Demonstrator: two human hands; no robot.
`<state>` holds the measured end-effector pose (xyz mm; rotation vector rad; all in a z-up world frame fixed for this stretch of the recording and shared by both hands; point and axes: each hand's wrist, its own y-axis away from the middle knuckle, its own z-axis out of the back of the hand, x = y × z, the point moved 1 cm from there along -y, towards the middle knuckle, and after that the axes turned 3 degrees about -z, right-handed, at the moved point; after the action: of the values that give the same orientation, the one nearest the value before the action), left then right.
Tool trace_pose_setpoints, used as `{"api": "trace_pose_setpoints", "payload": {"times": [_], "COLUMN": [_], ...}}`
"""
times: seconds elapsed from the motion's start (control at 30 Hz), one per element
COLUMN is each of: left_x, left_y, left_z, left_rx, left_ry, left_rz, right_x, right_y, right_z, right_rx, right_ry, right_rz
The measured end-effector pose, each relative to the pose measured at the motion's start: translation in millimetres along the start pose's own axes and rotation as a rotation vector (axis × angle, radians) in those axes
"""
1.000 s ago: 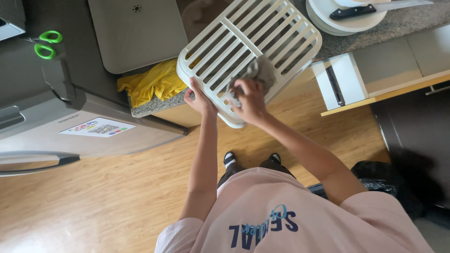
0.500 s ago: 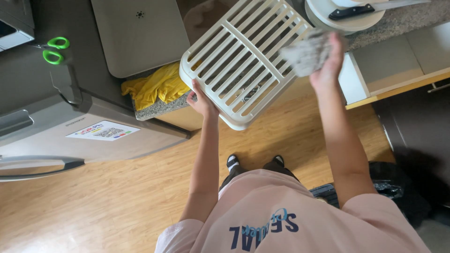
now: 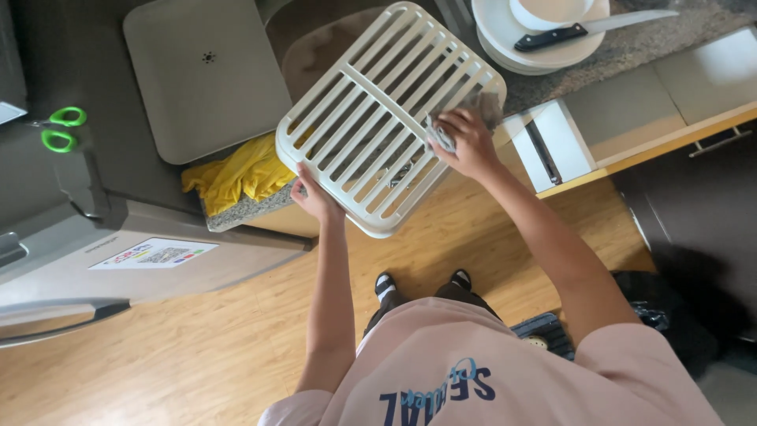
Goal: Wipe a plastic dish rack and a tray with a cloth.
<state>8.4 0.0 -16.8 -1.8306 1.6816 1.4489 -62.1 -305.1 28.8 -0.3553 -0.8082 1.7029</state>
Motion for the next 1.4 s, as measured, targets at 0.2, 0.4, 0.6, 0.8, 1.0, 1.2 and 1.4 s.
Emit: {"api": "trace_pose_setpoints", "payload": {"times": [0.2,0.4,0.6,0.8,1.0,1.2,1.4], "left_x": [-3,-2,-1,5,4,7,10], "left_y": [6,8,4,5,11,3,-2], "left_z": [-9,-13,-16,-31,-37,-16,-13], "left_rx": [-0.016,-0.079,-0.091,-0.314,-0.328,-0.103,-0.098], "left_ry": [0.072,0.086,0.122,-0.016,-0.026,0.118,0.113], "left_rz": [0.001,0.012,-0.008,-0.095,-0.108,-0.04,-0.042], "right_x": [-83,-126,-60,-34,-48,-84,-49], "right_y": [-24,-39,-43,13,7,-23,-10], "right_z": [-1,0,24,-13,-10,21,-1], "right_rx": [0.018,0.092,-0.176,-0.142,-0.14,0.081,0.156], "right_ry": [0.069,0.325,0.039,-0.051,0.171,0.351,-0.004], "right_rz": [-0.023,-0.112,-0.158,0.087,0.133,-0.088,-0.175]}}
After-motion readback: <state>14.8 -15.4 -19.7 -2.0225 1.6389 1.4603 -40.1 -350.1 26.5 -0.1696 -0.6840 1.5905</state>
